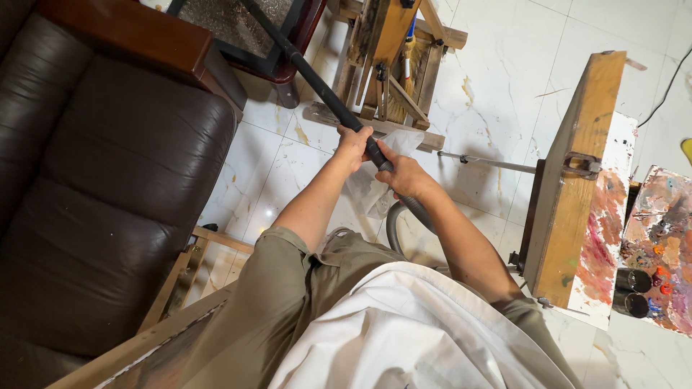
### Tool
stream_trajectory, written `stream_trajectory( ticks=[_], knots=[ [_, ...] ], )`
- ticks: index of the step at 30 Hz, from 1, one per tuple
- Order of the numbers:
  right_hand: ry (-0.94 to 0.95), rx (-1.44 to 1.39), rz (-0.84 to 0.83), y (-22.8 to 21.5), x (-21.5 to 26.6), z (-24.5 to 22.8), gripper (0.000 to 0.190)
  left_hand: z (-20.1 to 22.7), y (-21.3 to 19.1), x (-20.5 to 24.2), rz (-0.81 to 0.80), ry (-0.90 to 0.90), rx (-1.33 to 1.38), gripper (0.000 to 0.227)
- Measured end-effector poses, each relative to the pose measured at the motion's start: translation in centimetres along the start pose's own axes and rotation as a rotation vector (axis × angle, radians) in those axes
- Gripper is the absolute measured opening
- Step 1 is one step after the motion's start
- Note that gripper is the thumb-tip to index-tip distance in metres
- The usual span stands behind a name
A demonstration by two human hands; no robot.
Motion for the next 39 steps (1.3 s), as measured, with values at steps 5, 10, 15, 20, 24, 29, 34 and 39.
stream_trajectory(
  ticks=[5,10,15,20,24,29,34,39],
  knots=[
    [-0.016,-0.009,0.017,0.4,-1.1,-0.1,0.089,0.7,-0.7,-1.8,-0.007,0.009,-0.023,0.077],
    [0.003,-0.064,0.024,0.7,-1.8,-0.2,0.088,1.7,-1.5,-2.5,-0.010,0.001,-0.040,0.077],
    [-0.035,-0.042,0.015,1.4,-0.8,1.3,0.086,-0.3,-0.8,-2.9,-0.004,0.006,-0.018,0.084],
    [-0.053,-0.066,0.027,1.4,2.1,2.9,0.085,-3.2,1.1,-1.5,0.039,-0.020,-0.078,0.080],
    [-0.019,-0.083,0.063,1.5,5.4,4.4,0.085,-6.5,3.2,1.1,-0.016,-0.033,-0.112,0.080],
    [0.098,-0.123,0.053,1.7,9.5,7.6,0.087,-10.3,5.7,4.3,-0.048,-0.027,-0.108,0.077],
    [0.048,-0.110,0.055,2.3,13.5,10.2,0.089,-14.0,7.3,7.5,-0.007,0.003,-0.177,0.078],
    [0.150,-0.066,0.060,2.4,18.1,10.4,0.089,-17.1,8.5,11.1,-0.032,0.034,-0.282,0.077]
  ],
)
Point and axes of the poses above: each hand's wrist, its own x-axis away from the middle knuckle, its own y-axis out of the palm, z = x × y, the point moved 3 cm from there along -x, towards the middle knuckle, and after that the axes turned 14 degrees about -y, right-handed, at the moved point
